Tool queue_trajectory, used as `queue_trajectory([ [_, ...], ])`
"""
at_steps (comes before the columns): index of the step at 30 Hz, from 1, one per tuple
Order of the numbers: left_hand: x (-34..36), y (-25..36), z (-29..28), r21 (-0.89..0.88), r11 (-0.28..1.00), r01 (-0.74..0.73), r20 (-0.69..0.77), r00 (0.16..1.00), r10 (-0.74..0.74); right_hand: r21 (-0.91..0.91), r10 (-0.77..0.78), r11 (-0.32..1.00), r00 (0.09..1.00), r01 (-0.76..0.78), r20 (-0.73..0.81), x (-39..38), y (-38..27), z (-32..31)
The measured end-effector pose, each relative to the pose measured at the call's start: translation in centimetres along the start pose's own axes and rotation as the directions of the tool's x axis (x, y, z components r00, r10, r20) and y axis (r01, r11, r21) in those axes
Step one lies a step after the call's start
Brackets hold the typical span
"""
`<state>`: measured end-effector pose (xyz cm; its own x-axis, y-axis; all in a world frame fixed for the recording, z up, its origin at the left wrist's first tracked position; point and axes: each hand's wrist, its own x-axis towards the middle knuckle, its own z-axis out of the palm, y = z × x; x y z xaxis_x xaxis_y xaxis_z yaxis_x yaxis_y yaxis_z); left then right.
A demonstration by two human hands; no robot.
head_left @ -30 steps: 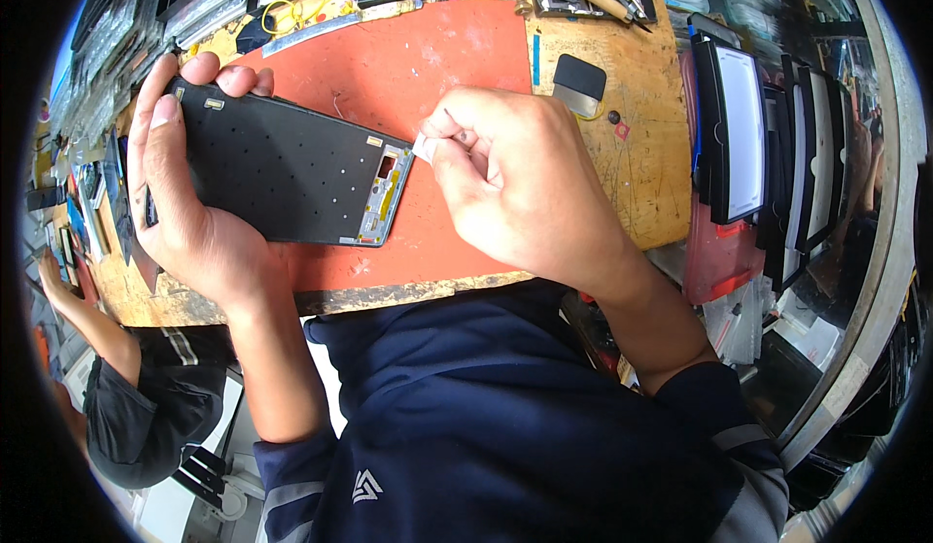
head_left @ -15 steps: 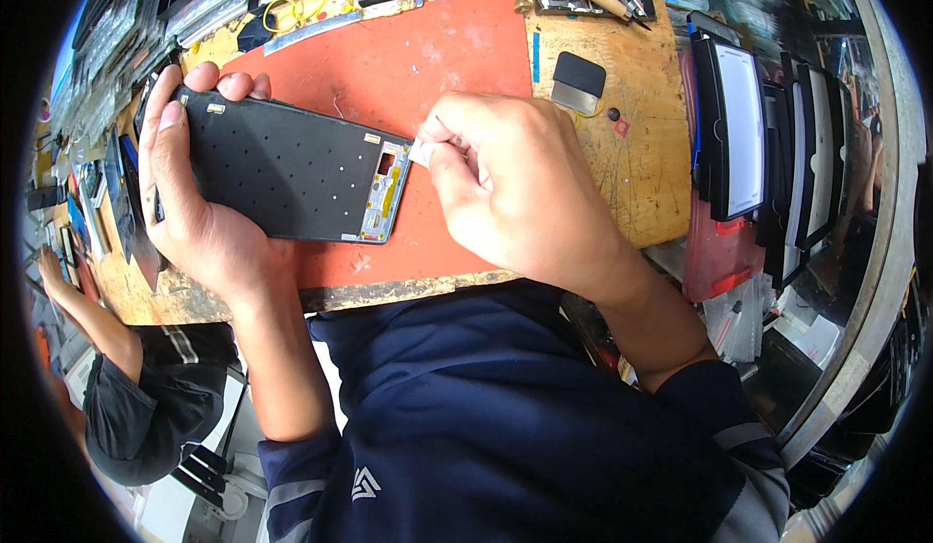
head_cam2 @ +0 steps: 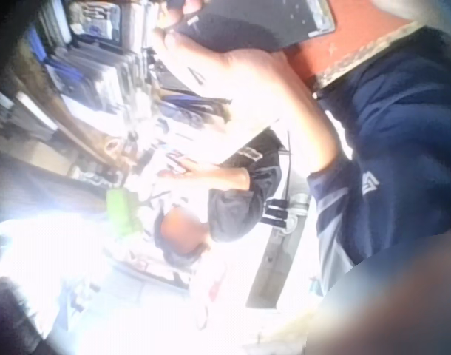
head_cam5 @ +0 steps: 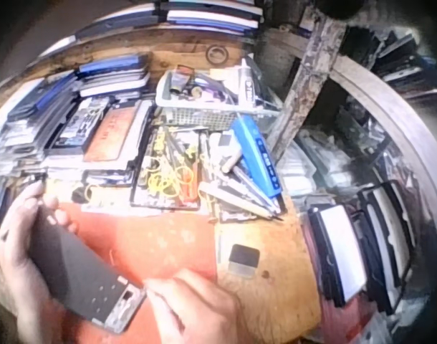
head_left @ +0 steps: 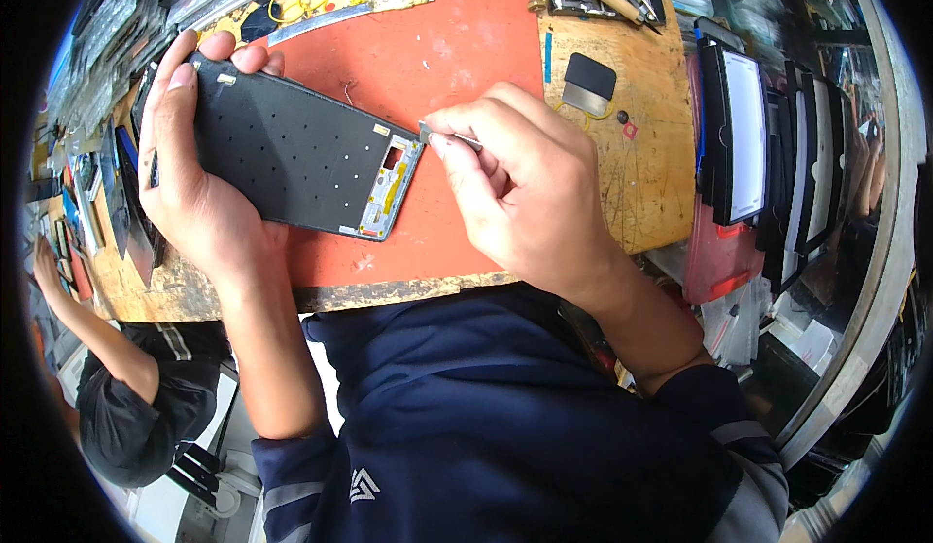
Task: The person uses a wooden stick to scrape adhesive from the back of a disassembled smartphone, then applies glue from a small bottle along the frame edges. The person aligns and presses a replacement screen onto the phone body, then wipes the screen surface with a cloth.
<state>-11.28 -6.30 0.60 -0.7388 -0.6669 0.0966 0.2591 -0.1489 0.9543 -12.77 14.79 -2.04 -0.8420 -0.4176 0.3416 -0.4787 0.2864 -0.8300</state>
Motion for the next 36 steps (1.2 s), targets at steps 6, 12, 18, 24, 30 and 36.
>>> queue_trajectory([
  [6, 0.4, 0.4, 0.7, 0.011, 1.000, 0.000, 0.035, 0.999, -0.001, -0.098, -0.143, 0.986, 0.985, 0.133, -0.093, 0.0, 0.4, 0.6],
  [12, 0.9, 1.0, 1.2, 0.039, 0.999, -0.017, 0.137, 0.991, 0.011, -0.096, -0.224, 0.970, 0.975, 0.224, 0.005, 0.1, 0.6, 0.0],
  [18, 1.1, 1.0, 1.4, 0.052, 0.999, 0.000, 0.145, 0.989, -0.007, 0.004, -0.081, 0.997, 0.990, 0.082, -0.114, 0.1, 0.4, -0.1],
  [24, 1.6, 1.0, 1.3, 0.026, 0.999, 0.039, 0.192, 0.981, -0.043, -0.054, -0.124, 0.991, 0.988, 0.119, -0.097, 0.0, 0.6, 0.3],
  [30, 2.8, 1.0, 1.6, 0.205, 0.978, 0.038, 0.219, 0.972, -0.083, -0.097, -0.169, 0.982, 0.981, 0.160, -0.093, 0.1, 0.8, 0.5],
  [36, 2.8, 1.5, 2.2, 0.295, 0.956, 0.006, 0.227, 0.971, -0.076, -0.165, -0.235, 0.960, 0.972, 0.226, -0.033, 0.1, 0.7, 0.3],
])
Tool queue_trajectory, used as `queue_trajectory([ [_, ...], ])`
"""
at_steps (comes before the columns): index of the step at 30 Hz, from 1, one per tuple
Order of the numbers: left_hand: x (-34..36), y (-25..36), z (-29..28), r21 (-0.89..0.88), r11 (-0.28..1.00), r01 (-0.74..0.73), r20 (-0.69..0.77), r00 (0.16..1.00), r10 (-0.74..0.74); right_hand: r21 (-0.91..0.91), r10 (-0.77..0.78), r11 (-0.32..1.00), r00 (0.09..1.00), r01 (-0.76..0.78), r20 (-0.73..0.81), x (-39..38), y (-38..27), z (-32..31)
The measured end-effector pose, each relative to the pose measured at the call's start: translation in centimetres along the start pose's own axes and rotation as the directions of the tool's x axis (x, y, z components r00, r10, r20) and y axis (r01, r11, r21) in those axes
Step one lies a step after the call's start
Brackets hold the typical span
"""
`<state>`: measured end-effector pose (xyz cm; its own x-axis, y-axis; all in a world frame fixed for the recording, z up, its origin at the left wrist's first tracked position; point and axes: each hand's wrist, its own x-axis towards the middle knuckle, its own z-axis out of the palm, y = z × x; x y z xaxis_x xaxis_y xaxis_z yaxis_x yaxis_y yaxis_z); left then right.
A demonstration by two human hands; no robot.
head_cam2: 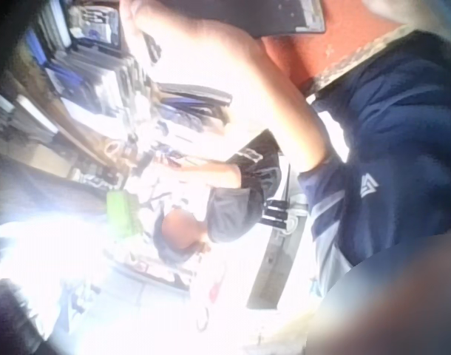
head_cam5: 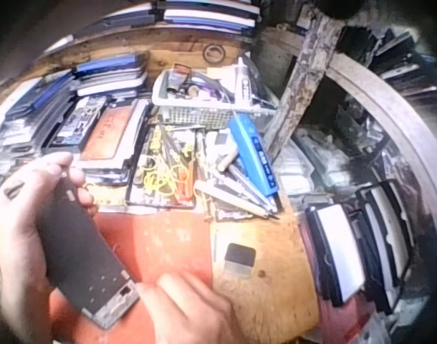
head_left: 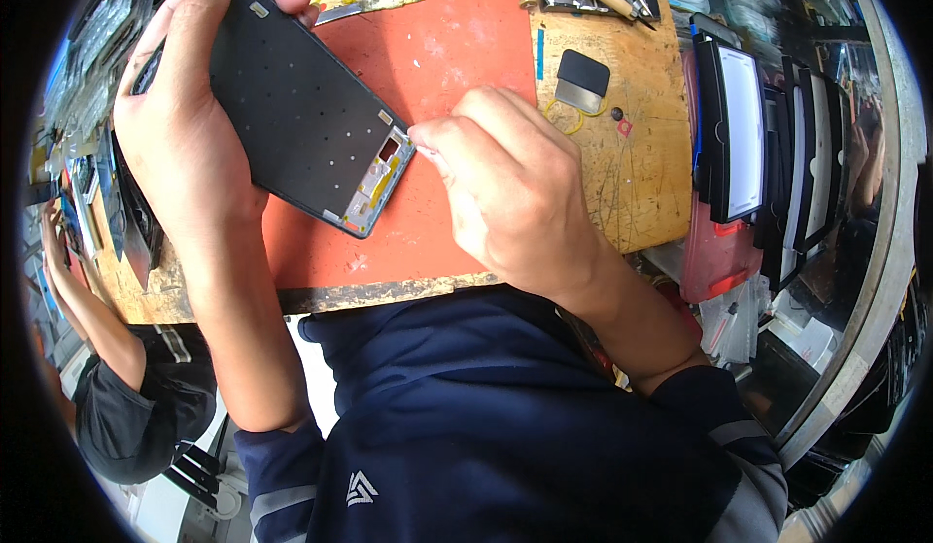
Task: The person uses a wooden stick to scrape adhesive from the back of a disassembled smartphone, then applies glue from a small bottle along the frame edges. The person aligns and presses a replacement screen onto the phone body, then wipes the screen surface with a cloth.
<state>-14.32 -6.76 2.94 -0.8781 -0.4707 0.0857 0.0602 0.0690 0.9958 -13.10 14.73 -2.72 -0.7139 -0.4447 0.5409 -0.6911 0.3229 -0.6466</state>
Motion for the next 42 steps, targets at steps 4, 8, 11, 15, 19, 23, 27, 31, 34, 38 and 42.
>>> queue_trajectory([
  [4, -0.3, 0.2, 0.4, 0.003, 1.000, -0.025, -0.020, 0.999, 0.025, 0.008, -0.010, 1.000, 0.999, 0.009, 0.039, 0.0, -0.1, -0.2],
  [8, -0.6, 0.3, 0.7, 0.003, 0.999, -0.036, -0.029, 0.999, 0.036, 0.025, -0.010, 1.000, 0.999, 0.009, 0.041, 0.1, -0.1, -0.2],
  [11, -0.6, 0.5, 0.7, 0.010, 0.999, -0.046, -0.035, 0.998, 0.046, 0.122, 0.067, 0.990, 0.998, -0.068, 0.018, 0.0, -0.1, -0.2],
  [15, -0.6, 0.6, 0.7, 0.040, 0.998, -0.047, -0.038, 0.998, 0.048, 0.111, 0.103, 0.989, 0.994, -0.098, -0.038, 0.0, -0.1, 0.1],
  [19, -0.5, 0.6, 0.7, 0.039, 0.998, -0.054, -0.038, 0.998, 0.055, 0.078, 0.072, 0.995, 0.997, -0.069, -0.035, 0.1, -0.1, 0.2],
  [23, -0.7, 0.5, 0.7, 0.004, 0.998, -0.060, -0.035, 0.998, 0.060, -0.005, 0.009, 1.000, 1.000, -0.009, -0.004, 0.0, -0.2, 0.0],
  [27, -0.8, 0.3, 0.7, -0.035, 0.997, -0.076, -0.041, 0.996, 0.074, 0.160, 0.129, 0.979, 0.991, -0.124, -0.020, 0.0, -0.2, -0.1],
  [31, -0.8, 0.3, 0.5, -0.069, 0.995, -0.068, -0.021, 0.998, 0.066, 0.092, 0.091, 0.992, 0.995, -0.087, -0.037, 0.1, -0.1, 0.1],
  [34, -1.0, 0.3, 0.5, -0.048, 0.997, -0.057, -0.038, 0.998, 0.055, 0.028, 0.017, 0.999, 0.999, -0.016, -0.028, 0.0, -0.1, 0.1],
  [38, -1.1, 0.3, 0.3, -0.074, 0.995, -0.060, -0.036, 0.998, 0.057, 0.091, 0.035, 0.995, 0.999, -0.036, 0.014, -0.2, -0.2, -0.2],
  [42, -1.4, 0.0, 0.1, -0.140, 0.988, -0.067, -0.043, 0.997, 0.062, 0.119, 0.090, 0.989, 0.996, -0.091, 0.014, -0.2, -0.3, -0.1],
])
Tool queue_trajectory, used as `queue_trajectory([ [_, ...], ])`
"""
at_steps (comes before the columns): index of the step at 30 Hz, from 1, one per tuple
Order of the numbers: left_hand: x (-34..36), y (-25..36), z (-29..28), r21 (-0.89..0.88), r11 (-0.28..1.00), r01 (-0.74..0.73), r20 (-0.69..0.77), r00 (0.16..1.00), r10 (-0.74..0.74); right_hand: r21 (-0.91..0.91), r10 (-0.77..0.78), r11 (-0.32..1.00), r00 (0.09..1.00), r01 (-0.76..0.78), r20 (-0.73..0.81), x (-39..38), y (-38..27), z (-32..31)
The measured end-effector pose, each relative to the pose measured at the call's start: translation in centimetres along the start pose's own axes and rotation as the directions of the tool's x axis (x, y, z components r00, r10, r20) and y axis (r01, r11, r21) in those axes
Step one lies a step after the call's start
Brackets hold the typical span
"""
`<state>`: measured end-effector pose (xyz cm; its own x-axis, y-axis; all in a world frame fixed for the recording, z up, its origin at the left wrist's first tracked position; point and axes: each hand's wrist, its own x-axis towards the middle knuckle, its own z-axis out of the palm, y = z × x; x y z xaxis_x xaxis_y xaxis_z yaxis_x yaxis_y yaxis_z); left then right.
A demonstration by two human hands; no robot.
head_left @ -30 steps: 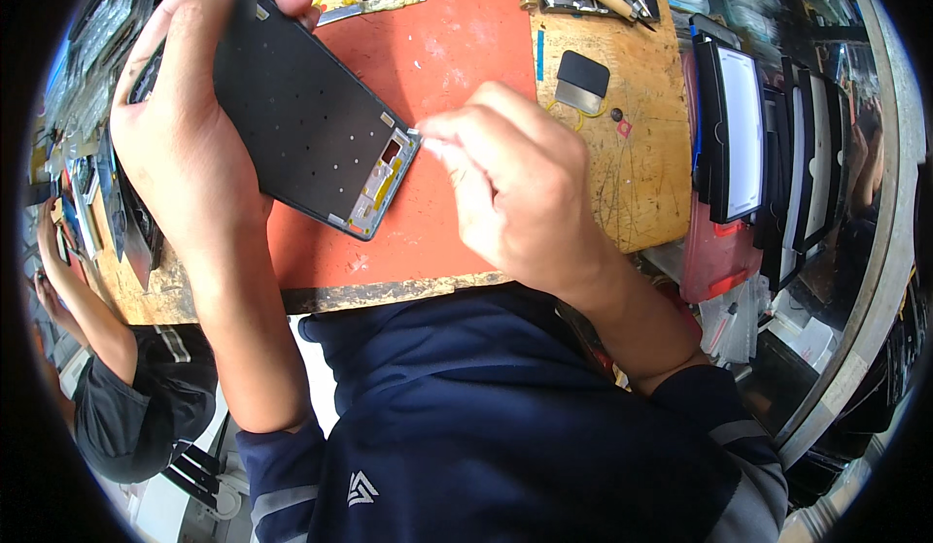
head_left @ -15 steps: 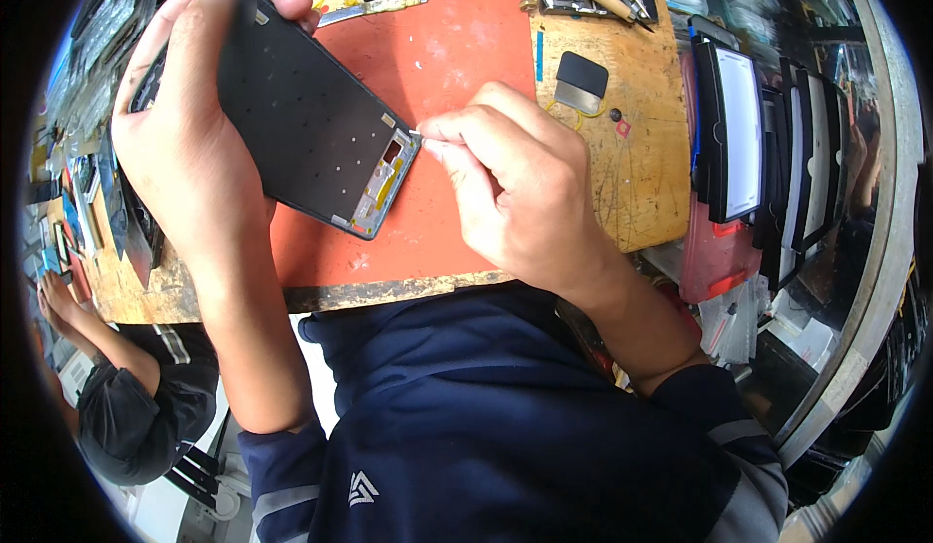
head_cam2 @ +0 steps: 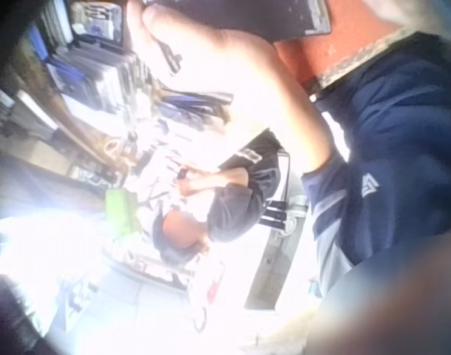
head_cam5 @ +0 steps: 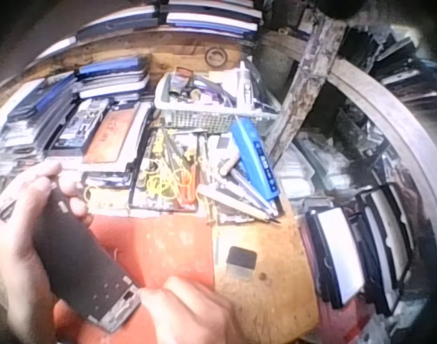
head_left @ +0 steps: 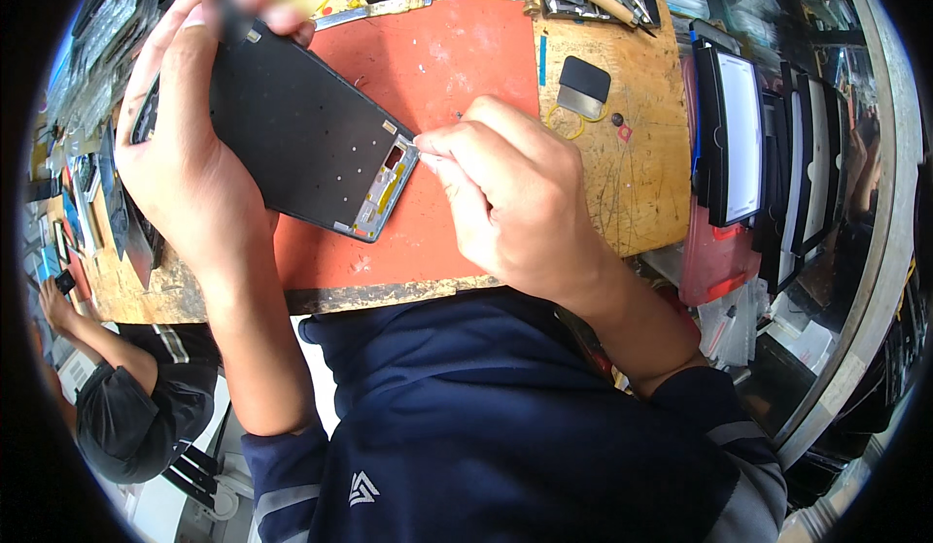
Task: The person uses a wooden stick to scrape adhesive from the back of a disassembled smartphone, then applies glue from a small bottle along the frame edges. The person aligns and presses a replacement screen onto the phone body, then wipes the screen surface with a cloth.
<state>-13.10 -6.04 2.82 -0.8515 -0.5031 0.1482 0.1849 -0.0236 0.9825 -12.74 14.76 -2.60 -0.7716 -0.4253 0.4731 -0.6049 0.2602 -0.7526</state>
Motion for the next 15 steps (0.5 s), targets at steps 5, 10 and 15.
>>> queue_trajectory([
  [5, -0.79, -0.23, -0.35, -0.025, 0.999, -0.025, -0.014, 1.000, 0.025, -0.068, -0.046, 0.997, 0.999, 0.047, 0.018, -0.04, -0.24, 0.05],
  [10, -1.08, -0.44, -0.43, -0.039, 0.998, -0.047, -0.029, 0.999, 0.045, 0.028, 0.000, 1.000, 1.000, -0.001, 0.025, -0.13, -0.42, -0.09],
  [15, -1.03, -0.43, -0.50, -0.053, 0.997, -0.048, -0.020, 0.999, 0.047, -0.100, -0.017, 0.995, 0.998, 0.023, 0.062, -0.25, -0.55, -0.08],
])
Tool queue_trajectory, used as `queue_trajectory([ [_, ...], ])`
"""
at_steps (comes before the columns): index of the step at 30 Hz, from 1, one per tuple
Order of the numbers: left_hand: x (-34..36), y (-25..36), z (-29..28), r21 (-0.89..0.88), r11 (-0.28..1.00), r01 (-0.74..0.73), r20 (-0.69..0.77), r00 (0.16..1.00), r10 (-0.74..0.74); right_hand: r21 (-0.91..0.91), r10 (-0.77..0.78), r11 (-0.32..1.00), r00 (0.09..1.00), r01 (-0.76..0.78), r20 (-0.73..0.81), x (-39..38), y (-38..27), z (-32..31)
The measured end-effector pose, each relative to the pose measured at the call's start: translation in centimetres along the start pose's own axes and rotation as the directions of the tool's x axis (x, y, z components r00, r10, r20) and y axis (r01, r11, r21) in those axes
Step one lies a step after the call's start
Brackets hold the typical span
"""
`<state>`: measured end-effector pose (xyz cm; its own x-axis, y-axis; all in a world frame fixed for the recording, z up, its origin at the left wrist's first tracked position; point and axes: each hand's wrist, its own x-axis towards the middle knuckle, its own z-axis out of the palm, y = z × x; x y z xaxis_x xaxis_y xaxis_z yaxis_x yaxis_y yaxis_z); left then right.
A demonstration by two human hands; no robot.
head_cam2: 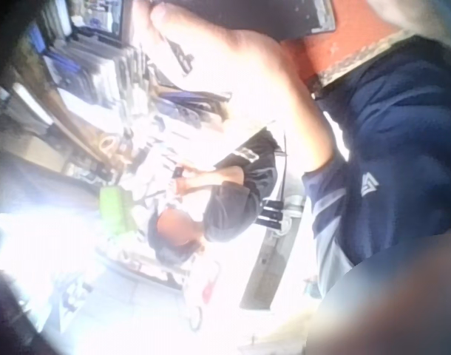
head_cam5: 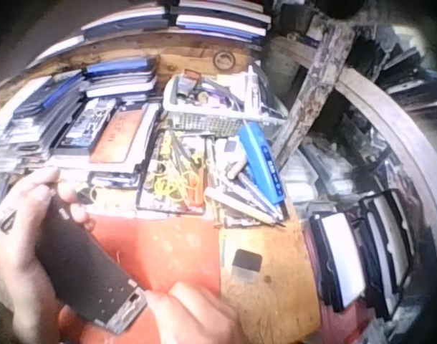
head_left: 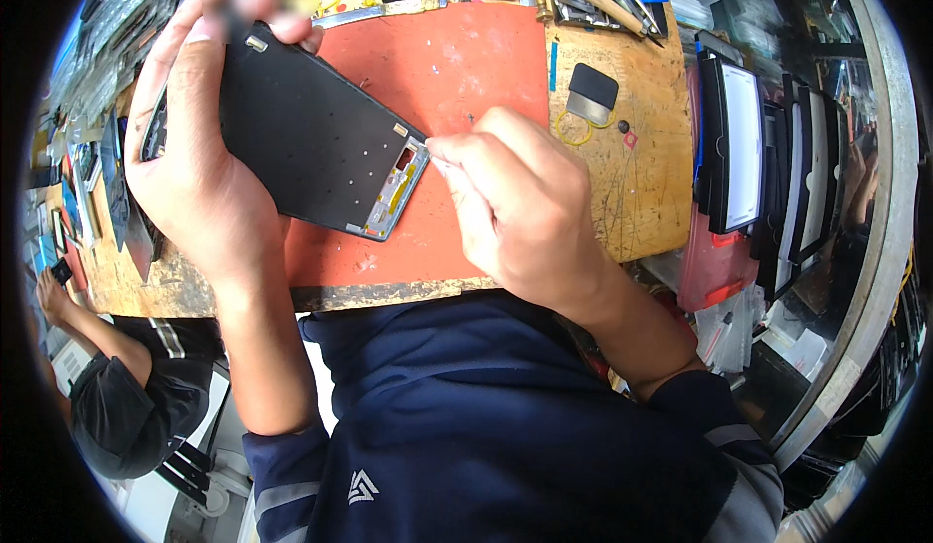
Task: The person uses a wooden stick to scrape adhesive from the back of a disassembled smartphone, then applies glue from a small bottle along the frame edges. The person aligns and presses a replacement screen onto the phone body, then wipes the screen surface with a cloth.
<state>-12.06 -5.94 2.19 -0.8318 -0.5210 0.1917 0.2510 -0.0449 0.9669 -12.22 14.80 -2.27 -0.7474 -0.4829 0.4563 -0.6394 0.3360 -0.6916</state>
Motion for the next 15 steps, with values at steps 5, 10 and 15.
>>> queue_trajectory([
  [5, -0.06, 0.00, -0.04, 0.029, 1.000, -0.009, -0.046, 0.999, 0.010, -0.034, -0.137, 0.990, 0.990, 0.136, -0.041, 0.13, 0.04, 0.36],
  [10, -0.19, -0.06, 0.05, 0.063, 0.997, -0.038, -0.049, 0.998, 0.041, 0.106, 0.103, 0.990, 0.993, -0.096, -0.060, 0.07, -0.36, 0.08],
  [15, -0.87, 0.11, -0.02, 0.036, 0.998, -0.056, -0.014, 0.998, 0.057, 0.219, 0.322, 0.924, 0.947, -0.313, -0.005, 0.19, -0.72, 0.15],
])
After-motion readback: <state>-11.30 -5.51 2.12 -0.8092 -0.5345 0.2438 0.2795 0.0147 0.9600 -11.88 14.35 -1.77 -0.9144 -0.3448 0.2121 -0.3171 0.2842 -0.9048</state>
